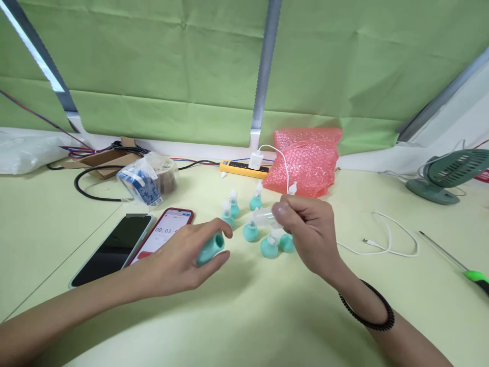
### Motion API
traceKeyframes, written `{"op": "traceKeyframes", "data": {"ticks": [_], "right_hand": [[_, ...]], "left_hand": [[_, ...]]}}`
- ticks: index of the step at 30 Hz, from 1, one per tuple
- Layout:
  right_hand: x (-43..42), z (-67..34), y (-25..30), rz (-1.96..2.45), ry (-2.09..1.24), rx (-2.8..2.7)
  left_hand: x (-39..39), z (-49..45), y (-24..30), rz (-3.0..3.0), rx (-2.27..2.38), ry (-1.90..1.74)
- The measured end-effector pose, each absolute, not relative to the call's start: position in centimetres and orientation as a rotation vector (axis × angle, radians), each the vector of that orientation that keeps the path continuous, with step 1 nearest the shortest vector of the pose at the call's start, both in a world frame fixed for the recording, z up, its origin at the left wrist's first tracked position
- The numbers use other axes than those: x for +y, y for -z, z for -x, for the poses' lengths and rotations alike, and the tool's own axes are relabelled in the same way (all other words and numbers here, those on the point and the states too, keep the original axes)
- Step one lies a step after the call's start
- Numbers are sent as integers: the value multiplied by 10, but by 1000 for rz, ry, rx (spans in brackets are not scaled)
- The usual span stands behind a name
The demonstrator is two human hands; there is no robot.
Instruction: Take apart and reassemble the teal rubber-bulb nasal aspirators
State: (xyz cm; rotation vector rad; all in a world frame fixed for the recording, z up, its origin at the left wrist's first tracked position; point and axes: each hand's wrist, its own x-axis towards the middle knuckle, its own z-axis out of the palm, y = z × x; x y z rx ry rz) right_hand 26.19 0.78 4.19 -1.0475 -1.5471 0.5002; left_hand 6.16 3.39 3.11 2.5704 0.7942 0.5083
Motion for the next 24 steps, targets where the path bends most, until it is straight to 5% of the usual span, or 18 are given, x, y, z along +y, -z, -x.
{"op": "traceKeyframes", "data": {"ticks": [9, 14, 18, 24], "right_hand": [[8, -247, -34, 1024, -938, -1452], [7, -232, -33, 973, -1475, -1190], [-1, -221, -35, 832, -1875, -907], [-16, -212, -37, 708, -1981, -809]], "left_hand": [[61, -62, 22, -3188, 869, -70], [61, -56, 13, -3220, 853, -71], [57, -52, -20, -3136, 795, -346], [33, -48, -49, -2565, 511, -1364]]}}
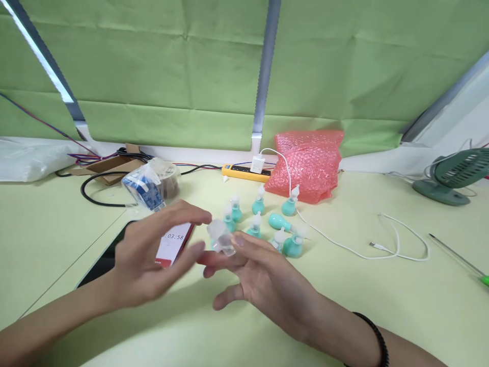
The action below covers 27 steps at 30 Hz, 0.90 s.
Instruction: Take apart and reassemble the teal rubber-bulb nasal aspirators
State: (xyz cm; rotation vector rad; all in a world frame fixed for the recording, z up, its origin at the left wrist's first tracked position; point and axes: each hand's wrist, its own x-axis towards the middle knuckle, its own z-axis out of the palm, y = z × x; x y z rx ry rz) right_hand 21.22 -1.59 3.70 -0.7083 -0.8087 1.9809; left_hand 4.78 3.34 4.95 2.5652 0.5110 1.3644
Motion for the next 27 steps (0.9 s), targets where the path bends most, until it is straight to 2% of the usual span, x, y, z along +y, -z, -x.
{"op": "traceKeyframes", "data": {"ticks": [6, 10, 12, 17, 22, 27], "right_hand": [[-23, -211, -33, 632, -1863, -1010], [-21, -214, -32, 700, -1637, -1262], [-22, -215, -32, 688, -1627, -1314], [-27, -216, -35, 645, -1558, -1375], [-28, -218, -37, 719, -1418, -1459], [-26, -216, -38, 793, -1327, -1466]], "left_hand": [[18, -52, -47, -2472, 397, -1454], [13, -47, -51, -2512, 415, -1251], [10, -45, -52, -2524, 396, -1213], [8, -48, -53, -2324, 342, -1513], [7, -49, -56, -2538, 429, -1438], [10, -48, -55, -2826, 424, -1523]]}}
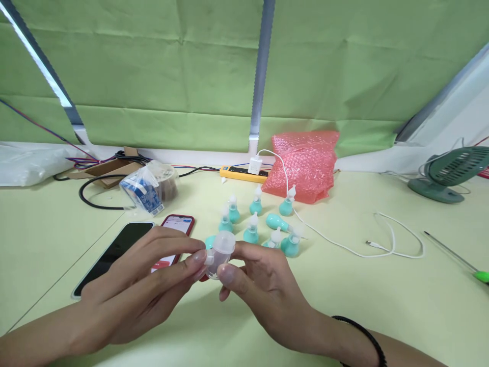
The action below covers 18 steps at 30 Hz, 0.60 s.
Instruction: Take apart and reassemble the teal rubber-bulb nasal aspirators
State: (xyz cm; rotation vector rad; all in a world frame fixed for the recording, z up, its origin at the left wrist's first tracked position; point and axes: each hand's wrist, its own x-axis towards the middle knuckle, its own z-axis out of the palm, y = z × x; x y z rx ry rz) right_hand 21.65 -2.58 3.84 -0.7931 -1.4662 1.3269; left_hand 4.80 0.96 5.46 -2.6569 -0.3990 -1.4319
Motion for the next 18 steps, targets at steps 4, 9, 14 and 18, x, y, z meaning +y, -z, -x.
{"op": "traceKeyframes", "data": {"ticks": [4, 9, 14, 18], "right_hand": [[-25, -217, -40, 829, -1292, -1505], [-24, -220, -39, 807, -1298, -1558], [-22, -224, -42, 819, -1351, -1563], [-20, -228, -46, 821, -1422, -1625]], "left_hand": [[11, -48, -53, 2687, -388, 1463], [13, -50, -54, 2828, -389, 1461], [15, -49, -55, 3024, -327, 1356], [15, -45, -59, 3153, -423, 1222]]}}
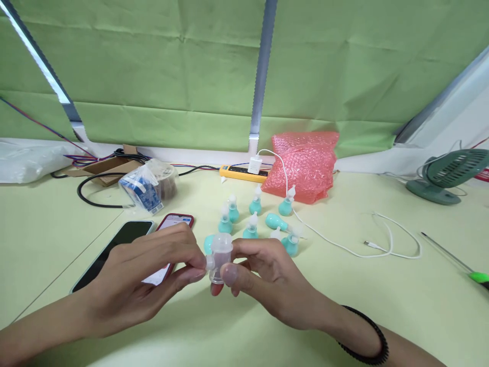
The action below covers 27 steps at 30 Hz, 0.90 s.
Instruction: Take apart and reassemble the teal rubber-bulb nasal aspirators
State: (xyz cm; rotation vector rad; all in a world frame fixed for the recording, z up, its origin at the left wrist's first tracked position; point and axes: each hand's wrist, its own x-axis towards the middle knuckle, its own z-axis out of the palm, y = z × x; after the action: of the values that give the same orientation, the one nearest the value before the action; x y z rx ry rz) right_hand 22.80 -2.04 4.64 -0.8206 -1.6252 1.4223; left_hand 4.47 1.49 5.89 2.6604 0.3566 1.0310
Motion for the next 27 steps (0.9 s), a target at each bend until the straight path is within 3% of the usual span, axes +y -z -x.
{"op": "traceKeyframes", "data": {"ticks": [8, 18, 22, 27], "right_hand": [[-19, -232, -47, 779, -1475, -1661], [-14, -232, -44, 732, -1704, -1614], [-15, -234, -45, 705, -1722, -1596], [-15, -234, -46, 707, -1631, -1581]], "left_hand": [[17, -45, -59, -2433, 258, -1222], [21, -46, -55, -1762, 341, -899], [21, -48, -56, -1837, 372, -922], [16, -49, -54, -2273, 277, -1235]]}}
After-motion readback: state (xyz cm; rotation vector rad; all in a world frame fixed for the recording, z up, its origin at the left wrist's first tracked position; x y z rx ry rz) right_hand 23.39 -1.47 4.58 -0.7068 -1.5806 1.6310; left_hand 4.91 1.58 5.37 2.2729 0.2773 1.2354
